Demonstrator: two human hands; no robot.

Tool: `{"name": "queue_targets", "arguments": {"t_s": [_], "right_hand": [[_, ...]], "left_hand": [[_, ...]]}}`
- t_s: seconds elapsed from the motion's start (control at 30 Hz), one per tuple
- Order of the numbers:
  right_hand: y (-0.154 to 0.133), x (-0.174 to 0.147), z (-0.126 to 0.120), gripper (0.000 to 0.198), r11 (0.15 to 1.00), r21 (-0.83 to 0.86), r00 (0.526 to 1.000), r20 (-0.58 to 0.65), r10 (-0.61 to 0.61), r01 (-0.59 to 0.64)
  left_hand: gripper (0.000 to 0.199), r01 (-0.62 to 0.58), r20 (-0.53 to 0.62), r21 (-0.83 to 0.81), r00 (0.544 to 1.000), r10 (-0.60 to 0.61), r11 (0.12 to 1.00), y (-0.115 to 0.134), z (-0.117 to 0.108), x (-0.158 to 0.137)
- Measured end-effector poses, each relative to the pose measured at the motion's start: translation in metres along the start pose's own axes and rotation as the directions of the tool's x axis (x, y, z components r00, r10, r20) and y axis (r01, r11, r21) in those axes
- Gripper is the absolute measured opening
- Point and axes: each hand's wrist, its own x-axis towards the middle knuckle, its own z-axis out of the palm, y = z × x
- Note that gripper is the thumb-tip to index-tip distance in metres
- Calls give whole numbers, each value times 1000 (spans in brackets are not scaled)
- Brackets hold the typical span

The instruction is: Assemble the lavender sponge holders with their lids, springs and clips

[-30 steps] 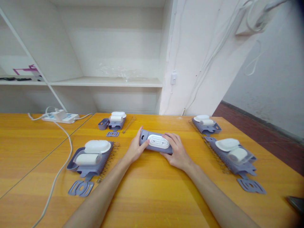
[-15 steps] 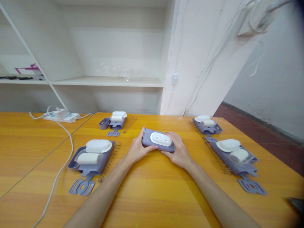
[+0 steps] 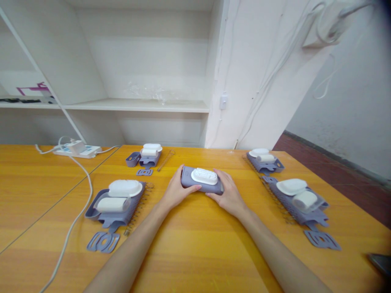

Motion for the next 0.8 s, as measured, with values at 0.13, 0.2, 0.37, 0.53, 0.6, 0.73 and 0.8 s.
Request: {"name": "queue_targets", "arguments": {"t_s": [0.13, 0.2, 0.37, 0.53, 0.6, 0.73, 0.8], "right_hand": [[1, 0, 1, 77, 1000, -12, 1000, 19, -3, 3], [1, 0, 2, 76, 1000, -25, 1000, 27, -15, 16], [-1, 0, 3, 74, 998, -51, 999, 32, -25, 27], [-4, 0, 1, 73, 997, -67, 999, 45, -29, 32], [-5, 0, 1, 73, 997, -73, 998, 49, -38, 41], [-7, 0, 0, 72, 995, -89, 997, 54, -46, 51], [-7, 0, -1, 72, 994, -95, 997, 60, -40, 46]], "left_hand": [[93, -21, -6, 92, 1000, 22, 996, -3, 2, 1], [89, -74, -1, 132, 997, 75, 988, -4, 4, 1], [85, -122, 8, 165, 992, 122, 979, -5, 5, 1], [84, -127, 13, 157, 992, 127, 979, -4, 4, 0], [83, -130, 12, 154, 991, 130, 979, -3, 4, 0], [82, -129, 13, 155, 992, 129, 979, -3, 4, 0], [83, -125, 12, 162, 992, 125, 979, -4, 4, 0]]}}
